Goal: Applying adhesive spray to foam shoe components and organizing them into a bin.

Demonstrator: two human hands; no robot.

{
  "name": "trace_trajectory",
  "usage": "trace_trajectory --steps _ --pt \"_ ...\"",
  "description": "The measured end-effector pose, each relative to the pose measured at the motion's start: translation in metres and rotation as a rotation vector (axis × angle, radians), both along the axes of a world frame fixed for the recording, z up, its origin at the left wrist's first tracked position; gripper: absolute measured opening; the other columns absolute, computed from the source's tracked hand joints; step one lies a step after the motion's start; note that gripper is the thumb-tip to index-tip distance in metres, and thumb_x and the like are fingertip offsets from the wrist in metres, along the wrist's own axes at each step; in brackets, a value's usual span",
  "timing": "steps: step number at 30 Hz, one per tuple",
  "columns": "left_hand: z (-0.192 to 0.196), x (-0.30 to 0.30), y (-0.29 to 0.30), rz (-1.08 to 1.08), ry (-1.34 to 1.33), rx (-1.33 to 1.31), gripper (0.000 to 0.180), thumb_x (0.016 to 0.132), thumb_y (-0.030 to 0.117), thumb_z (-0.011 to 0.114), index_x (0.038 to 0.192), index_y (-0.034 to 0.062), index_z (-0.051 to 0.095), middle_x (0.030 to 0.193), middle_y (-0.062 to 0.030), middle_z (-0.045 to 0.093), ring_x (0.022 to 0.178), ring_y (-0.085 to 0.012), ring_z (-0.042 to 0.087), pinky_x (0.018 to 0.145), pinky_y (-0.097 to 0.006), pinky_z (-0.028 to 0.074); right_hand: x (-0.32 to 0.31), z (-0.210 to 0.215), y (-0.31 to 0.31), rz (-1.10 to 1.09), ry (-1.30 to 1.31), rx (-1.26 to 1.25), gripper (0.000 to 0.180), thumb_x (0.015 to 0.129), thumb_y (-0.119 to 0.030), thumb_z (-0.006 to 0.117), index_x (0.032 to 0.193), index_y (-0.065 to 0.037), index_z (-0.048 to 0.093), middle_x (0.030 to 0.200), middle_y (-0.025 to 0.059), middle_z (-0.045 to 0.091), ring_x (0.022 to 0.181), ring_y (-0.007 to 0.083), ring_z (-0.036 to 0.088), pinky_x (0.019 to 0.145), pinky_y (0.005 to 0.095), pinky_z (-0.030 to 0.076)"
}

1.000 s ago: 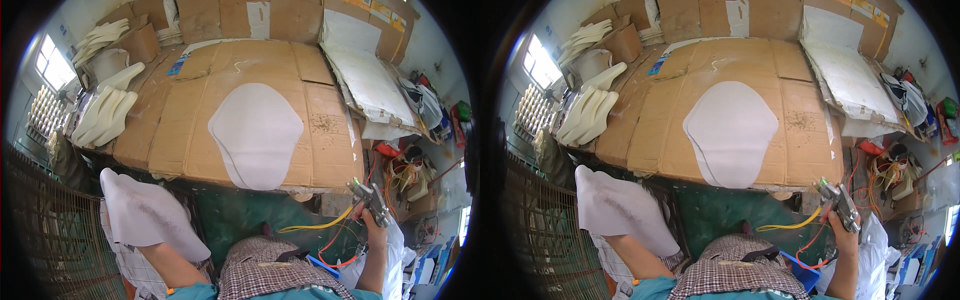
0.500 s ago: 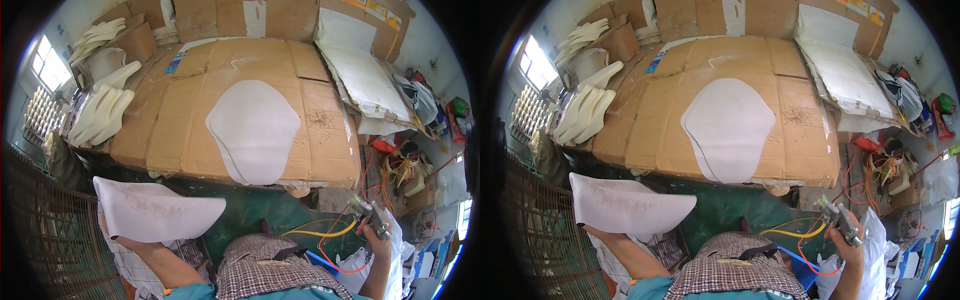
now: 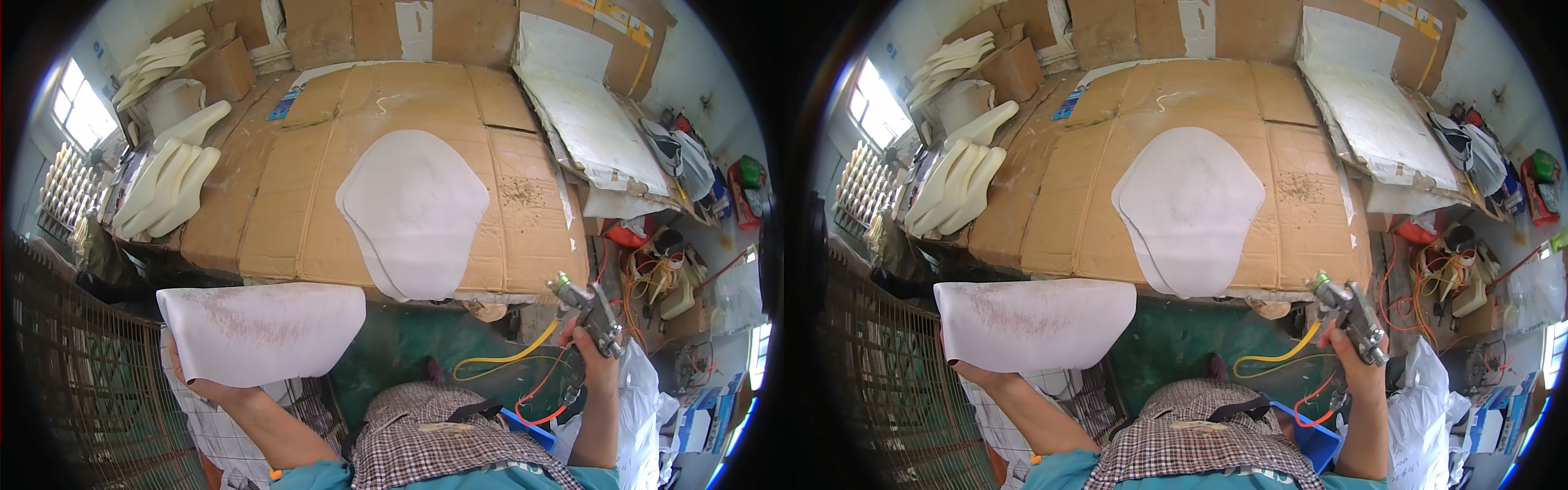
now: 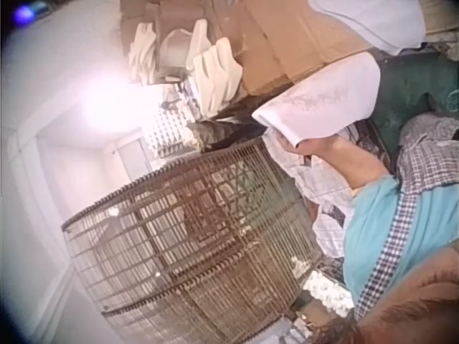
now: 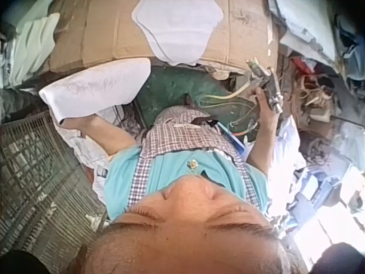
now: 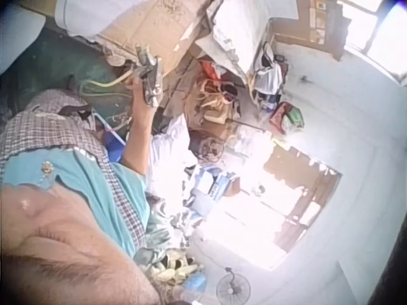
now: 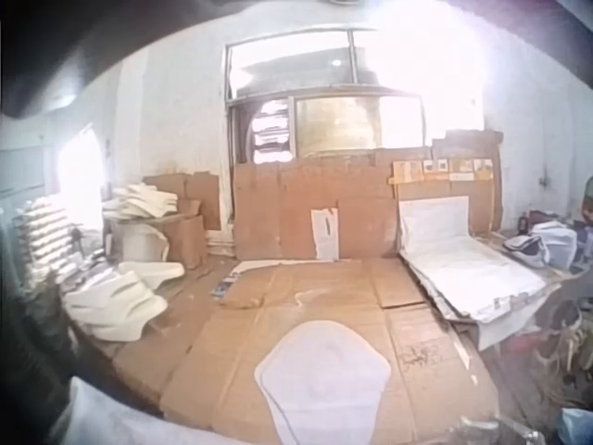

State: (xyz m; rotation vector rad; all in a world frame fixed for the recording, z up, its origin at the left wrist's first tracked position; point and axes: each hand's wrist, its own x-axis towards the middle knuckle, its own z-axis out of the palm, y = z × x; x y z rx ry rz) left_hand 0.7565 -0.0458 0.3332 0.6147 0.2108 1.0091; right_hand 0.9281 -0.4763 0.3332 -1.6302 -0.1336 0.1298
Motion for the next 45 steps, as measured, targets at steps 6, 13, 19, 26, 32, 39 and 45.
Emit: trace_trajectory --steps 6,13,19,26,32,39,45 --pt "0.008 0.009 -0.012 0.078 0.048 0.021 0.043 0.087 0.029 0.038 0.115 -0.0021 0.05 0.116 -0.0183 0.053 0.103 -0.0314 0.053 0.087 -0.048 0.044 -0.006 -0.002 -0.037 0.043 -0.009 -0.136 0.032 0.078 -0.011 0.061 0.105 0.003 0.051 0.076 0.0056 0.058 0.064 0.0137 0.058 0.061 0.0247 0.046" --pt "0.006 0.013 -0.013 0.08 0.044 -0.002 0.043 0.087 0.028 0.038 0.115 -0.0024 0.05 0.116 -0.0181 0.053 0.103 -0.0316 0.053 0.088 -0.048 0.044 -0.022 0.002 -0.033 0.113 0.069 0.021 0.048 0.074 -0.009 0.067 0.115 0.004 0.045 0.077 0.0057 0.057 0.069 0.0143 0.058 0.063 0.026 0.047" --pt "0.003 0.018 -0.01 0.071 0.04 -0.02 0.042 0.088 0.027 0.038 0.115 -0.0027 0.049 0.116 -0.018 0.053 0.103 -0.0316 0.053 0.088 -0.048 0.044 -0.023 0.007 -0.048 -0.044 0.018 -0.098 0.041 0.076 -0.008 0.064 0.112 0.002 0.047 0.078 0.006 0.058 0.067 0.0147 0.058 0.063 0.0258 0.048" --pt "-0.004 0.011 0.002 0.107 0.035 -0.042 0.042 0.088 0.026 0.038 0.116 -0.0029 0.049 0.116 -0.0179 0.053 0.103 -0.0317 0.053 0.088 -0.048 0.044 -0.034 0.017 -0.068 0.213 0.075 -0.197 0.044 0.074 -0.003 0.062 0.115 0.004 0.047 0.077 0.0059 0.058 0.068 0.0132 0.057 0.063 0.0251 0.047" --pt "-0.013 0.004 0.01 0.106 -0.039 0.125 0.042 0.087 0.025 0.039 0.115 -0.0032 0.049 0.113 -0.0176 0.054 0.099 -0.032 0.056 0.083 -0.049 0.047 -0.023 0.006 -0.044 0.35 0.094 -0.11 0.048 0.072 -0.003 0.064 0.117 0.004 0.047 0.078 0.0056 0.058 0.068 0.0134 0.058 0.062 0.026 0.047" --pt "-0.002 0.003 0.004 -0.042 -0.17 0.12 0.04 0.088 0.02 0.037 0.118 -0.0049 0.045 0.119 -0.0185 0.05 0.11 -0.0335 0.048 0.092 -0.052 0.039 0.018 -0.009 -0.044 0.03 0.013 -0.09 0.04 0.076 -0.01 0.063 0.111 0.003 0.048 0.075 0.0053 0.057 0.063 0.0132 0.056 0.06 0.0255 0.047" --pt "0.004 0.002 -0.001 0.359 0.259 0.272 0.043 0.088 0.021 0.034 0.119 -0.007 0.044 0.118 -0.0206 0.05 0.108 -0.0342 0.05 0.089 -0.049 0.043 0.037 -0.002 -0.049 0.219 0.064 -0.08 0.039 0.074 -0.005 0.061 0.11 0.003 0.05 0.076 0.0045 0.056 0.065 0.0127 0.056 0.062 0.0256 0.048"
